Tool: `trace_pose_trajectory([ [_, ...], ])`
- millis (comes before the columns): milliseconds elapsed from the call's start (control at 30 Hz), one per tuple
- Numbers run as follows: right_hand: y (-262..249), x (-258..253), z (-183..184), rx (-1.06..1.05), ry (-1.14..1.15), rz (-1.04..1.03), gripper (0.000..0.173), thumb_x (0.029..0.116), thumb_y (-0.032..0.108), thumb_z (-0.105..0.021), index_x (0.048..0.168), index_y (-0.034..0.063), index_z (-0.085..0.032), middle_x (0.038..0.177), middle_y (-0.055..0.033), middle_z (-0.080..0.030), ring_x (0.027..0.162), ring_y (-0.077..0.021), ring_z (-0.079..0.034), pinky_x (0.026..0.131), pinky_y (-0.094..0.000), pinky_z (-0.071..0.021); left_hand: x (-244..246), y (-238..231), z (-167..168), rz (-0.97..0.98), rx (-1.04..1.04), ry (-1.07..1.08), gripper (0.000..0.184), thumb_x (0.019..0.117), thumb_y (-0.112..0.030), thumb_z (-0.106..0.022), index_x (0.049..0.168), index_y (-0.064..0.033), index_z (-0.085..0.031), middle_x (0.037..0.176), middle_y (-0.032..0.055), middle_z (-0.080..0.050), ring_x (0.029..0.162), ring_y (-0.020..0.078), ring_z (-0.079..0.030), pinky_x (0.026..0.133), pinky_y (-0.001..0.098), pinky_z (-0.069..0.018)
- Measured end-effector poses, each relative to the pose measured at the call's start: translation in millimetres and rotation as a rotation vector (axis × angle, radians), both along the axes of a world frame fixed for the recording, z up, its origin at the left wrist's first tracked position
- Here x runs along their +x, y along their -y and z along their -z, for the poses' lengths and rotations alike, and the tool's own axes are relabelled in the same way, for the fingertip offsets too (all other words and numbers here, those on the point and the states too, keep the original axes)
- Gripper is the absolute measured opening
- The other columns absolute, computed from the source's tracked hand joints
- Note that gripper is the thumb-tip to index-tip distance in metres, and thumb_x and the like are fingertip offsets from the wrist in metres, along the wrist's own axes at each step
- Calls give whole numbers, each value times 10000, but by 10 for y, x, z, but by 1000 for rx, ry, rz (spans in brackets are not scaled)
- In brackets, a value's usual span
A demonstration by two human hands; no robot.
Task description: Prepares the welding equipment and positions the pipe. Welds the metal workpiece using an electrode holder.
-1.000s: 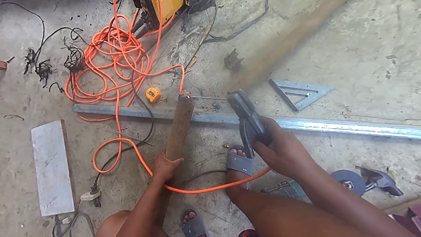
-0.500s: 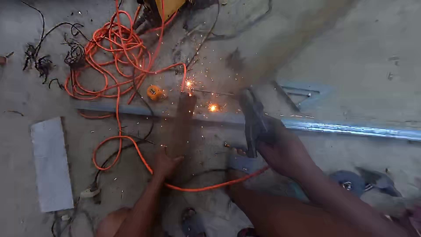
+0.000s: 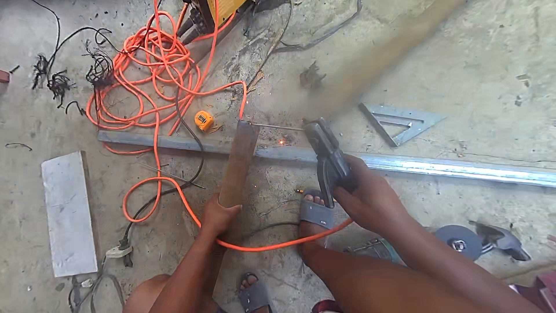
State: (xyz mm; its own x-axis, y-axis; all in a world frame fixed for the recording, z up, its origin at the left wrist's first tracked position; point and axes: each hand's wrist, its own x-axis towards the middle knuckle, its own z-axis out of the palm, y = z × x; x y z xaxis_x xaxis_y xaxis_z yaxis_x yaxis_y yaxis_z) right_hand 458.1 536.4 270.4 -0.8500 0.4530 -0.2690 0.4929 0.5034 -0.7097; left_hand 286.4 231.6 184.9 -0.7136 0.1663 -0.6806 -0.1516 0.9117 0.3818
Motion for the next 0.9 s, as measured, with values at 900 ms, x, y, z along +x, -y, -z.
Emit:
trace_pose_trajectory([
  [900,19,-31,5,-30,4,4,550,920,236,-622,1436,95,-497,840,-79,-670,697,-193,-659,642,-463,-560,-3,3,-64,5,20,-11,715,757,-386,-894,1316,-31,-624,1150,157,-722,1097,274,-699,1001,529,-546],
])
